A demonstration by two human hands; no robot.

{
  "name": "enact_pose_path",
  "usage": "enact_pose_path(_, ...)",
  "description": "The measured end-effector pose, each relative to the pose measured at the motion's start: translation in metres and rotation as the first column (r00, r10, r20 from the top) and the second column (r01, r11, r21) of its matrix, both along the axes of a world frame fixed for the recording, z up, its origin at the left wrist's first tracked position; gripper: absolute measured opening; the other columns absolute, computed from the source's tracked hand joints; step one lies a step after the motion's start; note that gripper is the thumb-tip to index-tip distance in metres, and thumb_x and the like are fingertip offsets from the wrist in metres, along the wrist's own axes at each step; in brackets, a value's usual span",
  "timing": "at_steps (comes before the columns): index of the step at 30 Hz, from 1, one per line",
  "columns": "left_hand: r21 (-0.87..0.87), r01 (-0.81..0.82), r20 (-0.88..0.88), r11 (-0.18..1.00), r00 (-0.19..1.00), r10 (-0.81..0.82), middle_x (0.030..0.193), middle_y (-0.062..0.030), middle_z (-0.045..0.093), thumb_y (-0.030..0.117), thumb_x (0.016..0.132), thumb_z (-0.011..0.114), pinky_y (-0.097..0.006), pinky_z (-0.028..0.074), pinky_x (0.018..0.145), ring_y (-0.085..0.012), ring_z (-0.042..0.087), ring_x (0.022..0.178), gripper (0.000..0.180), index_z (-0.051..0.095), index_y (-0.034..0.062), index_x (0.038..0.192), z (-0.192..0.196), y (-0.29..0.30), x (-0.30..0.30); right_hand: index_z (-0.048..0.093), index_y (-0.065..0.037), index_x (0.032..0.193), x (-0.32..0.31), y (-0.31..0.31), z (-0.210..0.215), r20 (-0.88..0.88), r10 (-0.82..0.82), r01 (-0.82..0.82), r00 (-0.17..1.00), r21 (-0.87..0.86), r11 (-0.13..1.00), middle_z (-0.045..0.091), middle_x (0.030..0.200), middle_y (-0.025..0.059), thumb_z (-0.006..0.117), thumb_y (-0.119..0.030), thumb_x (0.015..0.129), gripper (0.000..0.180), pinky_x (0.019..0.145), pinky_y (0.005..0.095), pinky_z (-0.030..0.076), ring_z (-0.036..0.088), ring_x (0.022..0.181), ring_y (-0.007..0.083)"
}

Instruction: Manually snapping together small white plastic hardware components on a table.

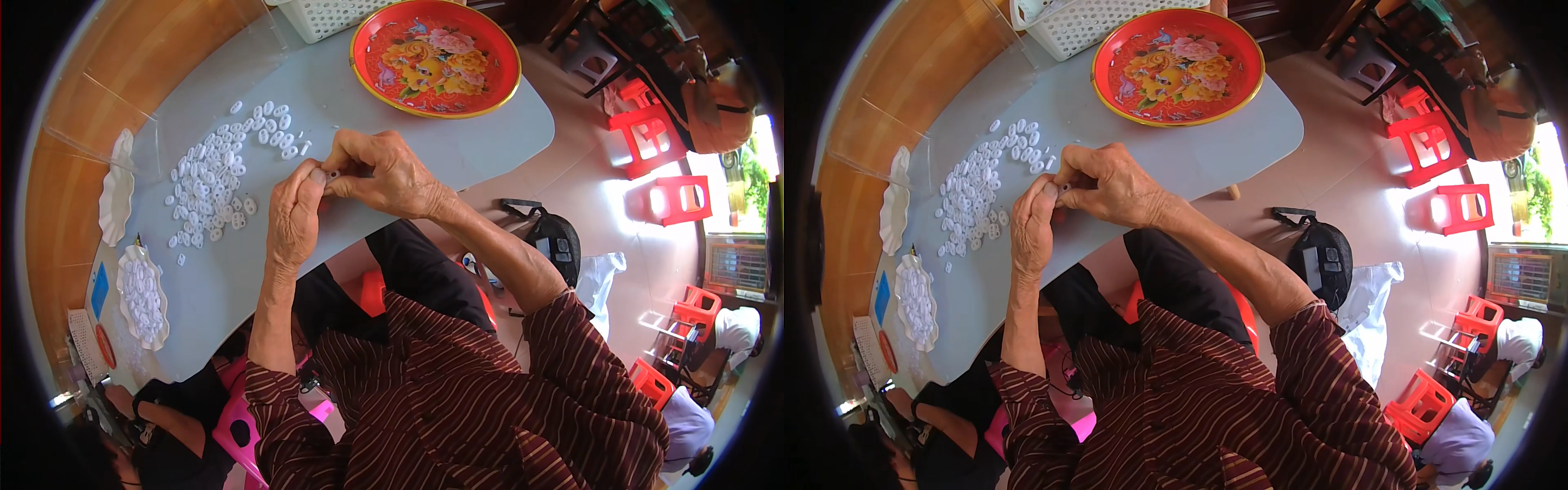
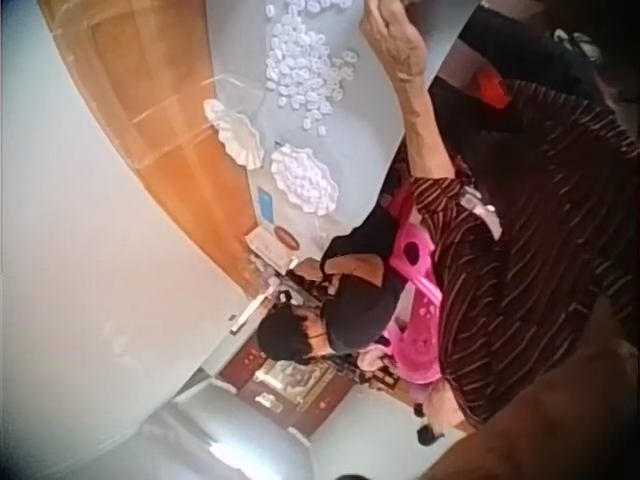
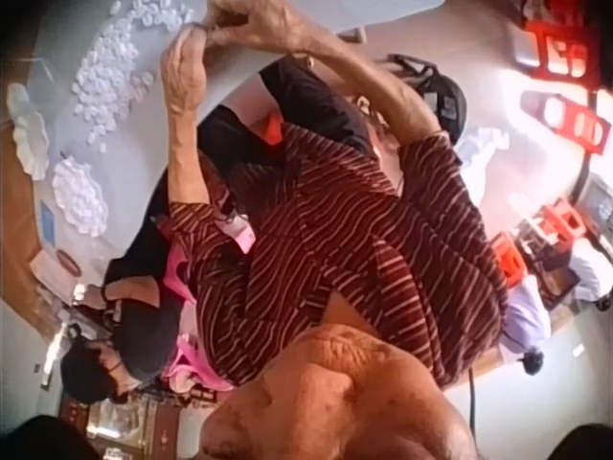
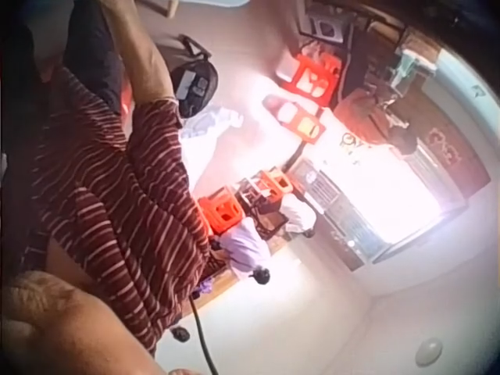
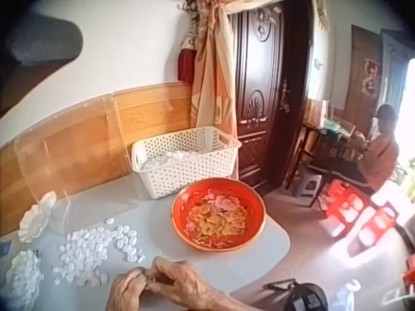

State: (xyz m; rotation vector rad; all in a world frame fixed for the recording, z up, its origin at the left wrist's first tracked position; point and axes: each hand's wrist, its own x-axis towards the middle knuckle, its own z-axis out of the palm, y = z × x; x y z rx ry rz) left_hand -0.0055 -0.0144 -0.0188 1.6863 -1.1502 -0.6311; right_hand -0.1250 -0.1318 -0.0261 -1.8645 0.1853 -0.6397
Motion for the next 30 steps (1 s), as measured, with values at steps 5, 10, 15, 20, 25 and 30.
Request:
enact_pose_path(5,-0.041,-0.003,0.015,0.999,1.000,0.003,0.064,-0.0072,0.038,0.027,0.094,0.042,-0.031,0.034,0.056,-0.0138,0.033,0.062,0.031,0.046,-0.0007,0.080,-0.002,-0.002,0.003,0.059,0.000,0.088,0.000,-0.001,-0.005,0.003,0.011,-0.012,1.000,0.192,0.981,0.065,0.073,0.0079,0.071,-0.006,0.076,0.017,0.059,0.0280,0.049,0.061,0.065,0.0127)
enact_pose_path(10,-0.135,-0.014,0.042,0.991,0.999,0.020,0.065,-0.0048,0.041,0.028,0.095,0.043,-0.030,0.034,0.057,-0.0131,0.034,0.063,0.030,0.047,0.0004,0.082,-0.007,-0.001,0.004,0.060,0.000,0.092,0.007,-0.004,-0.015,0.061,0.043,-0.056,0.997,0.242,0.969,0.063,0.075,0.0060,0.067,-0.005,0.081,0.015,0.060,0.0260,0.048,0.059,0.067,0.0093)
enact_pose_path(15,-0.137,0.033,0.006,0.990,0.999,-0.033,0.066,-0.0041,0.048,0.022,0.094,0.046,-0.028,0.038,0.059,-0.0122,0.043,0.063,0.024,0.051,0.0006,0.084,-0.009,-0.002,0.002,0.057,0.002,0.099,0.004,-0.015,-0.009,0.130,0.046,-0.090,0.990,0.362,0.928,0.061,0.081,0.0045,0.058,-0.001,0.087,0.012,0.067,0.0229,0.050,0.058,0.072,0.0078)
enact_pose_path(20,-0.071,0.049,-0.019,0.996,0.999,-0.051,0.064,-0.0076,0.047,0.011,0.089,0.048,-0.030,0.040,0.060,-0.0157,0.045,0.062,0.013,0.051,-0.0001,0.082,-0.002,0.009,0.001,0.062,0.003,0.092,0.049,-0.079,0.068,0.264,-0.234,0.244,0.936,-0.005,0.970,0.064,0.076,0.0046,0.061,-0.009,0.086,0.014,0.057,0.0243,0.048,0.058,0.064,0.0081)
enact_pose_path(25,-0.207,0.207,0.246,0.956,0.957,-0.154,0.072,-0.0095,0.048,0.005,0.085,0.050,-0.031,0.042,0.062,-0.0222,0.048,0.068,0.006,0.052,-0.0005,0.082,-0.013,-0.002,-0.001,0.062,0.000,0.092,0.079,-0.179,0.110,0.284,-0.563,0.623,0.776,-0.479,0.619,0.061,0.069,0.0047,0.065,-0.010,0.083,0.014,0.052,0.0239,0.043,0.054,0.058,0.0106)
enact_pose_path(30,-0.246,0.153,0.241,0.957,0.966,-0.093,0.072,-0.0110,0.053,0.002,0.081,0.054,-0.038,0.043,0.069,-0.0301,0.050,0.076,0.004,0.051,0.0020,0.078,-0.014,0.011,-0.007,0.065,-0.002,0.086,0.101,-0.116,0.073,0.286,-0.289,0.404,0.914,-0.558,0.725,0.065,0.074,0.0133,0.062,-0.010,0.080,0.010,0.059,0.0303,0.050,0.063,0.065,0.0184)
